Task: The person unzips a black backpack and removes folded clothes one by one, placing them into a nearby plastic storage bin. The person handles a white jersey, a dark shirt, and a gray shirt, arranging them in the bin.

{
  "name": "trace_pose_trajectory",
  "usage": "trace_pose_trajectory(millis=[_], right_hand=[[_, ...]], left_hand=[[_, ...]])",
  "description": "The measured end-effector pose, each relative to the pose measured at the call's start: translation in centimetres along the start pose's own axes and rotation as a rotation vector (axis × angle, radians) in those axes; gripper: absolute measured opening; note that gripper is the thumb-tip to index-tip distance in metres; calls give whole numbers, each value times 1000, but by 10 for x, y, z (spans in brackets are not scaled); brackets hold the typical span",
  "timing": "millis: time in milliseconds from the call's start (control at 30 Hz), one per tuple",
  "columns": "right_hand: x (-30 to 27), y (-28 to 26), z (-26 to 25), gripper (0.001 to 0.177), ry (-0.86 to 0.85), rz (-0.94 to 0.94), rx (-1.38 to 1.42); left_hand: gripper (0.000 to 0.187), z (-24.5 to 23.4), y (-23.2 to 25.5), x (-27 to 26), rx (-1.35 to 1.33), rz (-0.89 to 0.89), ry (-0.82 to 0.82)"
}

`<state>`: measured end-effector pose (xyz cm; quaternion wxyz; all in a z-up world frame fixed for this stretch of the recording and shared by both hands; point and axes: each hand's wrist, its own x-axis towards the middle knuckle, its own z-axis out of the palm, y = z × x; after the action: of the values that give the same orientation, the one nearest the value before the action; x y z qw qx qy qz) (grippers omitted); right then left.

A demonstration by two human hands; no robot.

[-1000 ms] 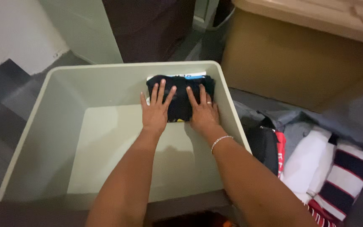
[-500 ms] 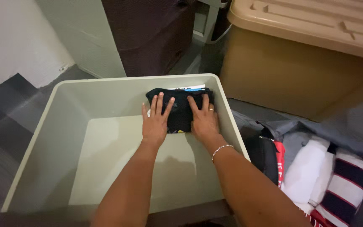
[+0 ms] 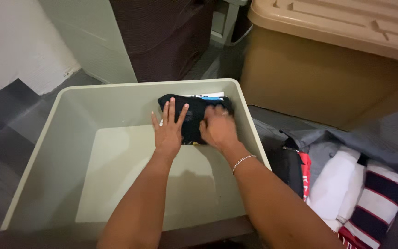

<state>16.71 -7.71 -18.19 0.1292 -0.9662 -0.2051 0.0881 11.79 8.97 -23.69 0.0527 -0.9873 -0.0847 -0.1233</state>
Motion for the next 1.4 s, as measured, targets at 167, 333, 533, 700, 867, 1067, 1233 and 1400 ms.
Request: trace_pose_trajectory(millis=[167, 333, 533, 700, 867, 1067, 1233, 1400], right_hand=[[3, 8, 23, 47, -377, -131, -339], [11, 14, 43, 67, -468, -62, -422], [8, 25, 45, 74, -373, -100, -380], [11, 11, 27, 49, -17, -90, -246], [-5, 4, 16, 67, 179, -121, -36], [-6, 1, 10, 83, 71, -77, -180], [-2, 1, 5, 92, -69, -32, -173], [-5, 1, 0, 80, -10, -65, -83]], left_hand=[[114, -4, 5, 3, -45, -53, -193], [116, -2, 2, 6, -33, -33, -124], [115, 0, 3, 8, -54, -57, -194], [105, 8, 1, 6, 83, -34, -4], [100, 15, -1, 7, 2, -45, -2], [99, 12, 2, 6, -27, -60, -134], [96, 7, 5, 7, 55, -45, -112], [82, -7, 6, 9, -71, -48, -162]])
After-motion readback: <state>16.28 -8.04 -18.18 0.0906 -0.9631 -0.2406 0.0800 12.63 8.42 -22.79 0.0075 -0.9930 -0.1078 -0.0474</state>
